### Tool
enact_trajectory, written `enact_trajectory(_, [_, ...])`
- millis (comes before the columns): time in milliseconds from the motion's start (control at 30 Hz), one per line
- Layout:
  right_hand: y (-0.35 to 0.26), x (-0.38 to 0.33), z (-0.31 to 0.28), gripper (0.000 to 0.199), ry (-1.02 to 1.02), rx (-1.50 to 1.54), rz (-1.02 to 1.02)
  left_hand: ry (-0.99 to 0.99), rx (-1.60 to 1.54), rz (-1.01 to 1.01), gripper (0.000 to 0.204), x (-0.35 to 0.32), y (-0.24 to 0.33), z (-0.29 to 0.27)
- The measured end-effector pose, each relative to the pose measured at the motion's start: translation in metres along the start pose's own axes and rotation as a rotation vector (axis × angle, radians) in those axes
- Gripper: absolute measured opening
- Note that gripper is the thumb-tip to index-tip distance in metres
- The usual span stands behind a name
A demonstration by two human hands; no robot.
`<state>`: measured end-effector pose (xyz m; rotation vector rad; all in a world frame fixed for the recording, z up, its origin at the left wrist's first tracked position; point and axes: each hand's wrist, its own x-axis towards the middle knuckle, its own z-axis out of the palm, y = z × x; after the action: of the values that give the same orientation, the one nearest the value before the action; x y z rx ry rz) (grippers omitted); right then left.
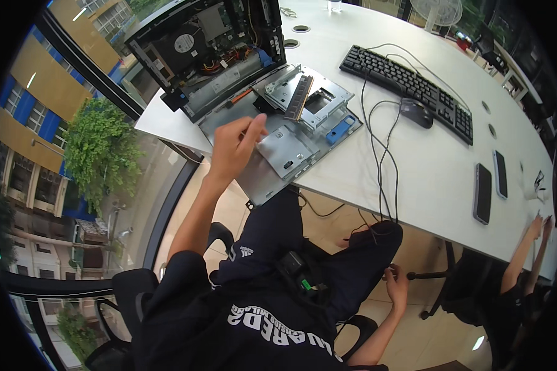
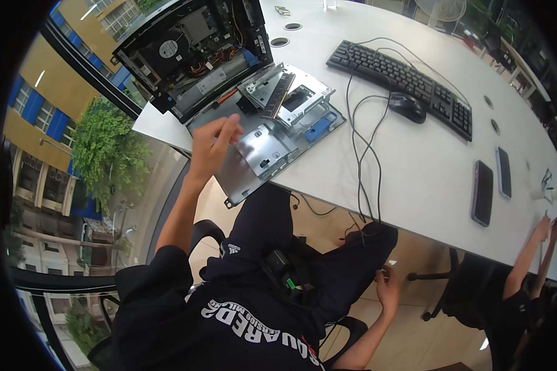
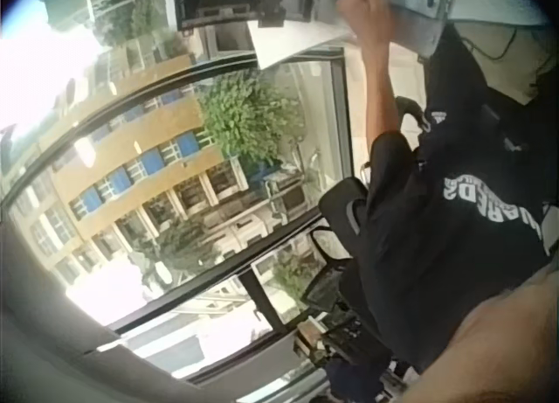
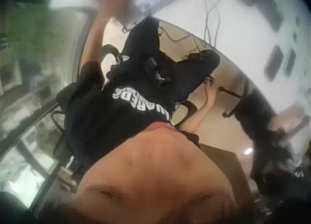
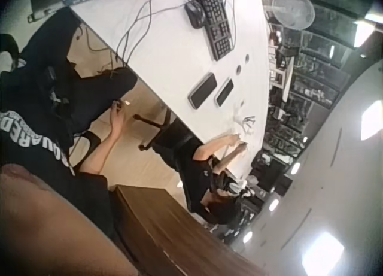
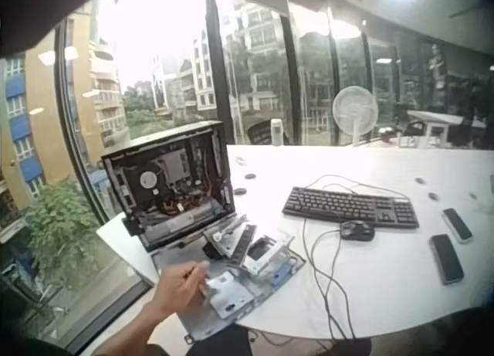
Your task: The recorder is disassembling a computer case and removing internal components such as cables and a RAM stick.
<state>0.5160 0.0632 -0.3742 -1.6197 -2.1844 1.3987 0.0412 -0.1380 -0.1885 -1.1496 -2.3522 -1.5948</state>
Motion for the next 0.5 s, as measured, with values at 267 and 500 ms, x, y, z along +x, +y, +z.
enact_trajectory(267, [-0.006, 0.001, 0.000, 0.041, -0.004, -0.032, 0.006, -0.259, -0.057, -0.304, 0.049, 0.039, -0.004, 0.007])
enact_trajectory(500, [-0.003, 0.002, 0.002, 0.041, 0.001, -0.039, 0.018, -0.481, -0.366, -0.465, 0.033, 0.053, 0.004, 0.006])
